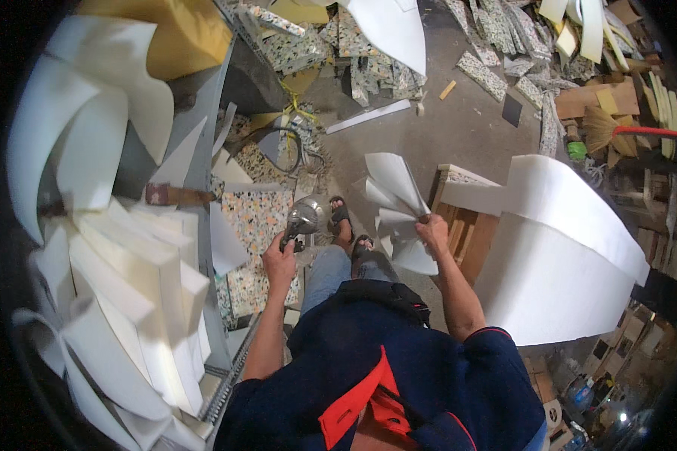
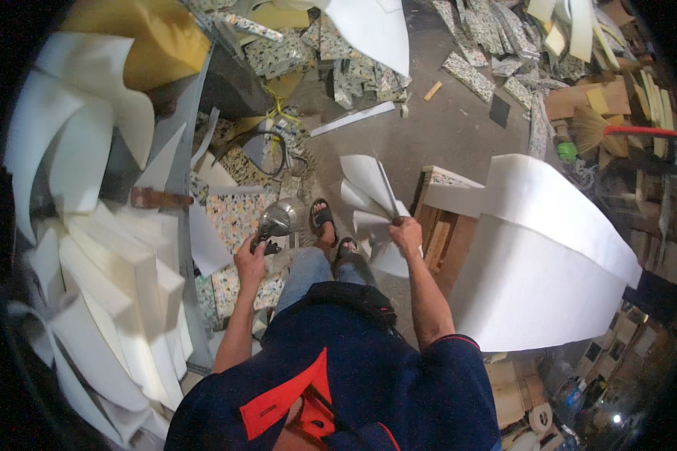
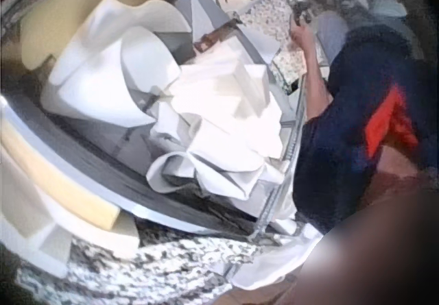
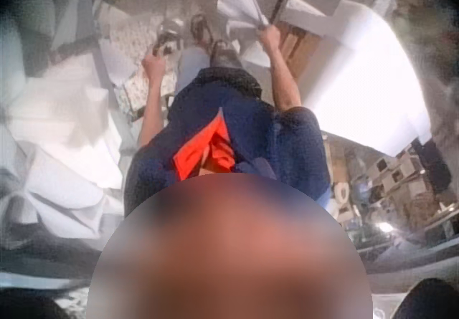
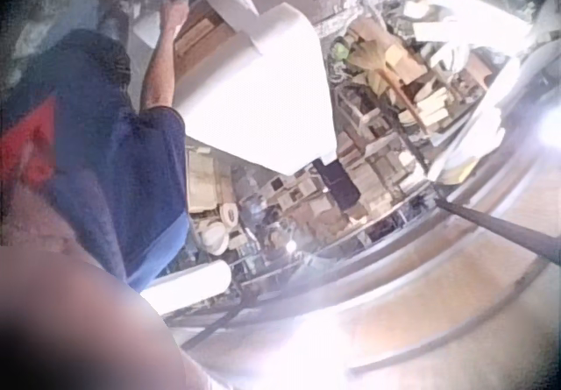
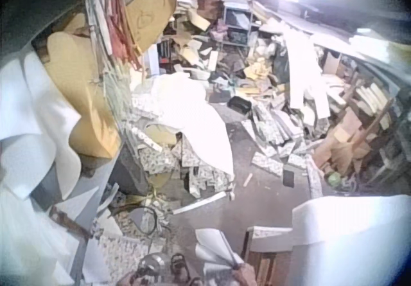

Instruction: The person sprays adhesive onto a curved foam piece, then lays a white fabric sheet over it, smooths it down, and trims the excess with a knife. The person handles the foam, fabric, spray gun, and knife during the process.

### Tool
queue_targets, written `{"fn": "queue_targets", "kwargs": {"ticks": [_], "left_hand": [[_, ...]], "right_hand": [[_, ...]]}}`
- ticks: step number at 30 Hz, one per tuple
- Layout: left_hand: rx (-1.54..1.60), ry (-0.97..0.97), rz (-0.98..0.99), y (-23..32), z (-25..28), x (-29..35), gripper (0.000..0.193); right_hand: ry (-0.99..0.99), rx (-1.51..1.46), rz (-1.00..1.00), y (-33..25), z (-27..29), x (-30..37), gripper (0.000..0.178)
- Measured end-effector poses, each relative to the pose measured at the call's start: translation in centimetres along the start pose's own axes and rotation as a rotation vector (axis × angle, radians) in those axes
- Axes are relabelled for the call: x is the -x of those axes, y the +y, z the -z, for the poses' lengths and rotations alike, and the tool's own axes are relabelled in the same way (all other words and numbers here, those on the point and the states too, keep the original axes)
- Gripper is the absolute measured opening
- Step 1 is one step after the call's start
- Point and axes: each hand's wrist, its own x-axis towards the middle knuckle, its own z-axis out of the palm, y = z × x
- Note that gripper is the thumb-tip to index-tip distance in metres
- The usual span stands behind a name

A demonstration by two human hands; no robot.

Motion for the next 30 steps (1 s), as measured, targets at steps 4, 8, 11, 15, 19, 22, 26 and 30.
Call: {"fn": "queue_targets", "kwargs": {"ticks": [4,8,11,15,19,22,26,30], "left_hand": [[0.076,-0.055,-0.039,2.9,-5.5,-6.3,0.038],[0.122,-0.056,-0.029,3.7,-11.1,-12.4,0.041],[0.048,-0.047,0.02,5.6,-14.7,-16.3,0.042],[-0.009,-0.055,0.115,7.9,-19.8,-21.9,0.04],[0.009,0.08,0.093,5.9,-25.3,-25.9,0.037],[0.07,0.095,0.169,4.1,-30.6,-28.6,0.036],[0.039,0.002,0.327,4.1,-36.5,-34.8,0.036],[0.1,0.031,0.302,0.7,-43.6,-40.6,0.036]], "right_hand": [[0.198,0.08,0.103,-0.8,6.1,-4.4,0.033],[0.196,-0.034,0.239,-4.5,9.0,-7.4,0.029],[0.158,-0.111,0.329,-6.9,9.6,-12.0,0.029],[0.217,-0.049,0.401,-10.7,9.4,-21.1,0.034],[0.339,-0.153,0.389,-15.8,9.4,-29.5,0.029],[0.407,-0.391,0.273,-15.7,12.3,-33.9,0.02],[0.585,-0.473,0.144,-8.1,18.2,-38.9,0.02],[0.617,-0.627,0.011,-8.2,20.8,-38.2,0.032]]}}
